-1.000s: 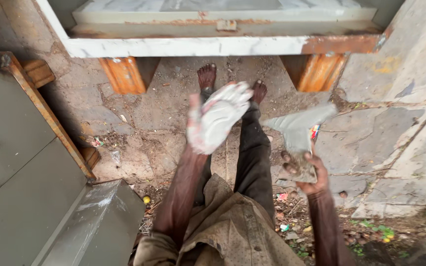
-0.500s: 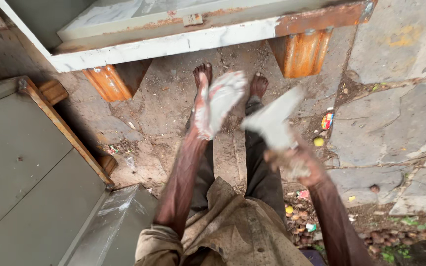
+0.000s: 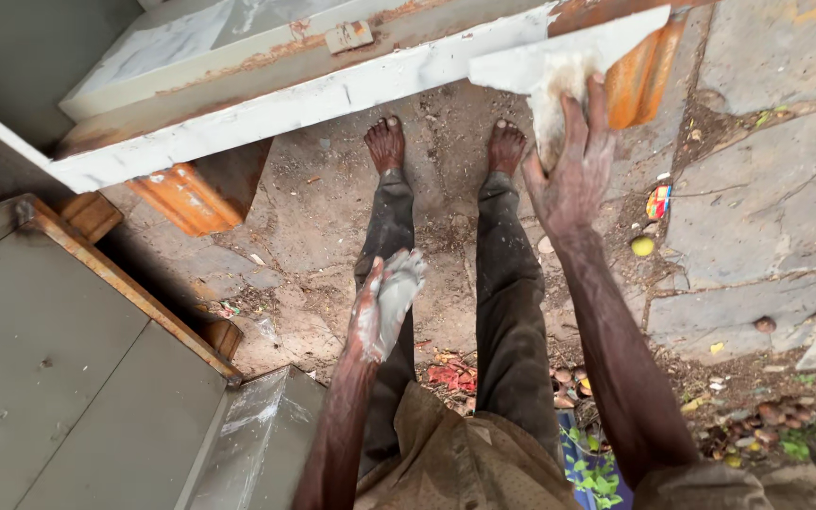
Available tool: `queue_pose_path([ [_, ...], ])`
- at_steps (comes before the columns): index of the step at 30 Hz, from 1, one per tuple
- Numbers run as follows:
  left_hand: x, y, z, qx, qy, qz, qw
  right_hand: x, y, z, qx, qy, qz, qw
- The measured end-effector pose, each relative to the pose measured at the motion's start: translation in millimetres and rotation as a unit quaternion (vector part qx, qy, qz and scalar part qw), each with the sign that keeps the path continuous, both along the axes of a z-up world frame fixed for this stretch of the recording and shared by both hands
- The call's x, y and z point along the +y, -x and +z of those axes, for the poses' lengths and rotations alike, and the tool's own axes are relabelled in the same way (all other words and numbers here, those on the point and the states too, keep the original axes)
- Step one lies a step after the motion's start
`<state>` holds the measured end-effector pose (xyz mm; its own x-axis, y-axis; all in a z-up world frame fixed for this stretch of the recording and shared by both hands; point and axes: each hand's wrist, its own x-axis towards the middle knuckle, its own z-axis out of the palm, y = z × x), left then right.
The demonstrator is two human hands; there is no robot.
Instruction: The person applies a white plaster-like substance to the edges of a metal cabinet using a trowel. They repeatedly scoop material from their left hand and smooth it along the cabinet's frame and corners.
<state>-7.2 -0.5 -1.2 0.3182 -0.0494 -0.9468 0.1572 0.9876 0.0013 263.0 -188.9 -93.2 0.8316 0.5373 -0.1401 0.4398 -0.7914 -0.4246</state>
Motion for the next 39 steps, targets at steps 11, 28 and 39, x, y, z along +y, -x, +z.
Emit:
queue_pose_path([
  [11, 2, 6, -9, -0.008, 0.008, 0.024, 1.0, 10, 20, 8, -0.021, -0.013, 0.007, 1.0],
  [28, -6, -7, -8, -0.029, 0.019, 0.057, 0.998, 11, 4, 38, 0.082, 0.069, 0.002, 0.994],
  [39, -11, -13, -3, -0.037, 0.036, 0.075, 0.996, 10, -42, 32, 0.063, 0.07, 0.028, 0.995],
])
